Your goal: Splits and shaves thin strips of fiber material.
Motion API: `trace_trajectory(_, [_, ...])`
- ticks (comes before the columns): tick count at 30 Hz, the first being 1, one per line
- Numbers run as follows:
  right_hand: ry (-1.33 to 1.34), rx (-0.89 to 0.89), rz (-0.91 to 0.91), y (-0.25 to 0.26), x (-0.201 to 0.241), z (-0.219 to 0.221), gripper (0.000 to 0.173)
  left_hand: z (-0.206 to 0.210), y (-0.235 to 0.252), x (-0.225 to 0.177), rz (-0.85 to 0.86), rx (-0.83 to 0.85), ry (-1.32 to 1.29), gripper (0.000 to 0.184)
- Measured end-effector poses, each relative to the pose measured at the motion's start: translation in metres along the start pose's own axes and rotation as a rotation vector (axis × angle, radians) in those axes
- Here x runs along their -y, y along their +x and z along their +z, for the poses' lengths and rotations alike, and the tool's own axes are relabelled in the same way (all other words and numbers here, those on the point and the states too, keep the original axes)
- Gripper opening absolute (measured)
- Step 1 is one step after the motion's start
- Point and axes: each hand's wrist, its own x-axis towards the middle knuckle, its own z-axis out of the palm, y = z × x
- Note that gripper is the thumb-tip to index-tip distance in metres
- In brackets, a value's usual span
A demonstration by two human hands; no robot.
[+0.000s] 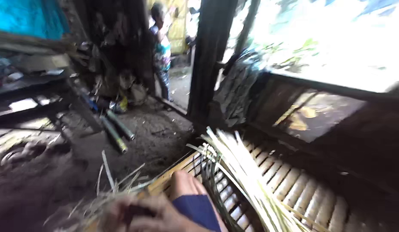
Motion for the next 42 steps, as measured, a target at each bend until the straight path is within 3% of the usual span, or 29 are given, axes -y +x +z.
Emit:
trace_trajectory(2, [0.022, -0.145, -0.044, 0.005, -0.005, 0.004, 0.018, 0.024, 0.013, 0.008, -0.037, -0.142, -0.100, 0.018])
trace_trajectory(4, [0.033, -0.182, -0.013, 0.005, -0.009, -0.001, 0.011, 0.037, 0.017, 0.013, -0.090, -0.202, -0.173, 0.007])
trace_trajectory(9, [-0.006, -0.274, 0.106, -0.008, -0.009, -0.019, 0.009, 0.040, 0.022, 0.027, -0.133, -0.250, -0.352, 0.033])
trace_trajectory(12, [-0.038, -0.447, 0.162, -0.015, 0.001, -0.048, 0.005, 0.019, 0.014, 0.045, -0.243, -0.544, -0.380, 0.049])
trace_trajectory(14, [-0.161, -0.431, 0.183, -0.013, -0.003, -0.056, 0.009, 0.019, 0.011, 0.053, -0.391, -0.669, -0.467, 0.049])
trace_trajectory(15, [-0.243, -0.401, 0.200, -0.012, -0.010, -0.055, 0.014, 0.021, 0.009, 0.056, -0.471, -0.606, -0.499, 0.050])
trace_trajectory(17, [-0.373, -0.309, 0.213, -0.006, -0.023, -0.053, 0.026, 0.025, 0.005, 0.063, -0.553, -0.315, -0.565, 0.063])
trace_trajectory(18, [-0.395, -0.255, 0.243, -0.004, -0.026, -0.054, 0.028, 0.029, 0.005, 0.063, -0.558, -0.207, -0.571, 0.059])
trace_trajectory(20, [-0.369, -0.079, 0.281, -0.005, -0.025, -0.057, 0.030, 0.039, 0.011, 0.055, -0.569, -0.159, -0.565, 0.053])
trace_trajectory(23, [-0.317, 0.124, 0.157, -0.011, -0.021, -0.051, 0.036, 0.039, 0.016, 0.050, -0.505, -0.208, -0.667, 0.052])
trace_trajectory(26, [-0.229, -0.001, 0.178, -0.016, -0.008, -0.063, 0.025, 0.023, 0.009, 0.057, -0.473, -0.352, -0.746, 0.050])
trace_trajectory(29, [-0.282, -0.133, 0.268, -0.014, 0.007, -0.082, 0.014, -0.005, -0.001, 0.081, -0.627, -0.629, -0.807, 0.049])
trace_trajectory(31, [-0.475, -0.134, 0.290, -0.008, -0.005, -0.075, 0.021, 0.001, -0.003, 0.086, -0.696, -0.526, -0.776, 0.048])
trace_trajectory(33, [-0.635, -0.110, 0.304, -0.001, -0.023, -0.066, 0.037, 0.016, -0.004, 0.081, -0.703, -0.211, -0.699, 0.049])
trace_trajectory(34, [-0.638, -0.101, 0.312, 0.002, -0.029, -0.064, 0.038, 0.026, 0.001, 0.074, -0.713, -0.150, -0.676, 0.043])
trace_trajectory(36, [-0.560, -0.044, 0.305, 0.002, -0.031, -0.065, 0.036, 0.038, 0.013, 0.057, -0.760, -0.232, -0.691, 0.046])
trace_trajectory(39, [-0.410, 0.134, 0.188, -0.006, -0.026, -0.052, 0.037, 0.039, 0.018, 0.053, -0.672, -0.340, -0.715, 0.050])
trace_trajectory(41, [-0.366, 0.138, 0.171, -0.014, -0.023, -0.051, 0.036, 0.031, 0.013, 0.061, -0.621, -0.382, -0.733, 0.052])
trace_trajectory(42, [-0.335, 0.087, 0.186, -0.018, -0.018, -0.057, 0.032, 0.024, 0.012, 0.066, -0.610, -0.488, -0.723, 0.052])
